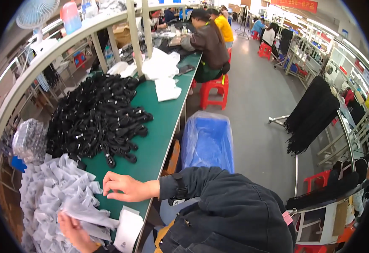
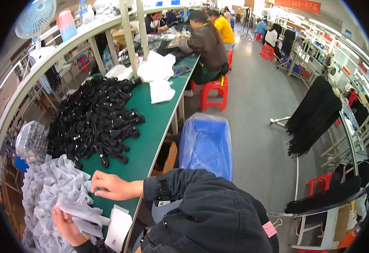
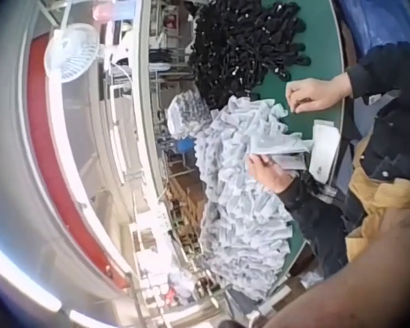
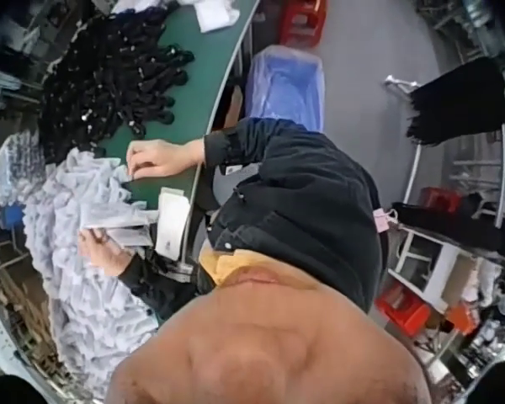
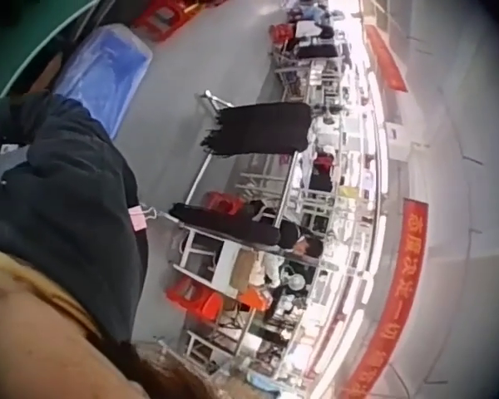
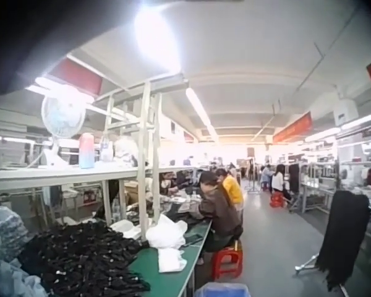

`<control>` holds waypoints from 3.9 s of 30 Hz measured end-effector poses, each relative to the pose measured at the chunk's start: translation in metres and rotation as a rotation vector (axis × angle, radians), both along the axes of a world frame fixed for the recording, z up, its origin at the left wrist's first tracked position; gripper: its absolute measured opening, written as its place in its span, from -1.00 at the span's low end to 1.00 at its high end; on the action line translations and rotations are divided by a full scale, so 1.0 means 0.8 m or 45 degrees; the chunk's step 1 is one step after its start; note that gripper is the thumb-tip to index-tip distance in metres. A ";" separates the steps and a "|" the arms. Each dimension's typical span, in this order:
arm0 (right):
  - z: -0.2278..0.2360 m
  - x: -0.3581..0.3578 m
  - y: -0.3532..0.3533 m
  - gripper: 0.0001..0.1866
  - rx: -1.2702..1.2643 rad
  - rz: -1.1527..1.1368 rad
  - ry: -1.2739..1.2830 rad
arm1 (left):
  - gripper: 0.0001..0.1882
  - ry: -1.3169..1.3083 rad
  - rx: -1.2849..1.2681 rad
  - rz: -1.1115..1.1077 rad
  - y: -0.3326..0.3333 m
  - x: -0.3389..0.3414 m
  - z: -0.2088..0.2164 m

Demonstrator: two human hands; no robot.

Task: The person packages cables by hand, sliding each cable into a plastic sleeve and placing the finished item onto a pile. The person also occasionally gathers and moves the piles of packaged cables across the work surface.

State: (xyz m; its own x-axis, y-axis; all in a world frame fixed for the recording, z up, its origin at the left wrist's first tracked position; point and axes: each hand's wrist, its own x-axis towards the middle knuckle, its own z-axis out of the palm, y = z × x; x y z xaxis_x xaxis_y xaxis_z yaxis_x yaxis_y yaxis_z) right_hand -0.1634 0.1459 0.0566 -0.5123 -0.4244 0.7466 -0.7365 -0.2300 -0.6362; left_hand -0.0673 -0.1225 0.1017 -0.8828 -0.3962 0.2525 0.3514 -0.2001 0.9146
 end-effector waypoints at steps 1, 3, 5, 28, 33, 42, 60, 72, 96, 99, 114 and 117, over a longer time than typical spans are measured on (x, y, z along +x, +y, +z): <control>-0.004 -0.015 0.005 -0.91 0.052 -0.105 -0.031 | -0.82 0.028 0.010 -0.016 -0.003 -0.010 -0.008; -0.011 -0.040 0.014 -0.92 0.107 -0.217 -0.032 | -0.82 -0.121 -0.362 0.032 -0.007 -0.032 -0.027; -0.011 -0.041 0.018 -0.94 0.178 -0.247 -0.035 | -0.81 -0.197 -0.545 0.075 -0.014 -0.037 -0.027; -0.087 -0.188 0.004 -0.52 1.315 -0.756 0.366 | -0.48 -0.579 -2.759 -0.351 -0.036 -0.048 -0.082; -0.105 -0.170 0.025 -0.65 1.241 -0.785 0.803 | -0.48 -0.623 -2.829 -0.251 -0.052 -0.066 -0.089; -0.092 -0.141 0.018 -0.89 0.920 -0.886 1.023 | -0.42 -0.826 -2.328 -0.029 -0.016 0.129 -0.037; -0.109 -0.098 0.057 -0.85 1.193 -0.917 0.751 | -0.58 -0.804 -1.853 0.585 -0.035 0.285 -0.162; -0.080 -0.040 0.054 -0.77 1.075 -0.742 0.216 | -0.84 -0.322 -1.670 0.469 0.058 0.208 -0.100; -0.082 0.050 0.060 -0.62 0.429 -0.107 -0.234 | -0.92 -0.428 -1.153 0.214 0.160 0.078 -0.143; -0.073 0.057 0.063 -0.63 0.488 -0.043 -0.255 | -0.93 -0.500 -1.039 0.234 0.160 0.083 -0.142; -0.074 0.060 0.054 -0.71 0.868 0.551 -1.356 | -0.96 -0.019 -1.501 0.168 0.169 0.083 -0.112; -0.080 0.066 0.043 -0.70 0.776 0.577 -1.224 | -0.97 0.060 -1.547 0.121 0.170 0.085 -0.103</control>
State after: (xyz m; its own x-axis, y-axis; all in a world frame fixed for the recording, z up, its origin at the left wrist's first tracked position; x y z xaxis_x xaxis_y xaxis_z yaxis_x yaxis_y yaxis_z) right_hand -0.1107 0.1802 -0.0078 -0.4608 -0.8552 -0.2372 0.1619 0.1818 -0.9699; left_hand 0.0011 0.0138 0.0190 -0.8429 0.0578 0.5350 0.3561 0.8053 0.4740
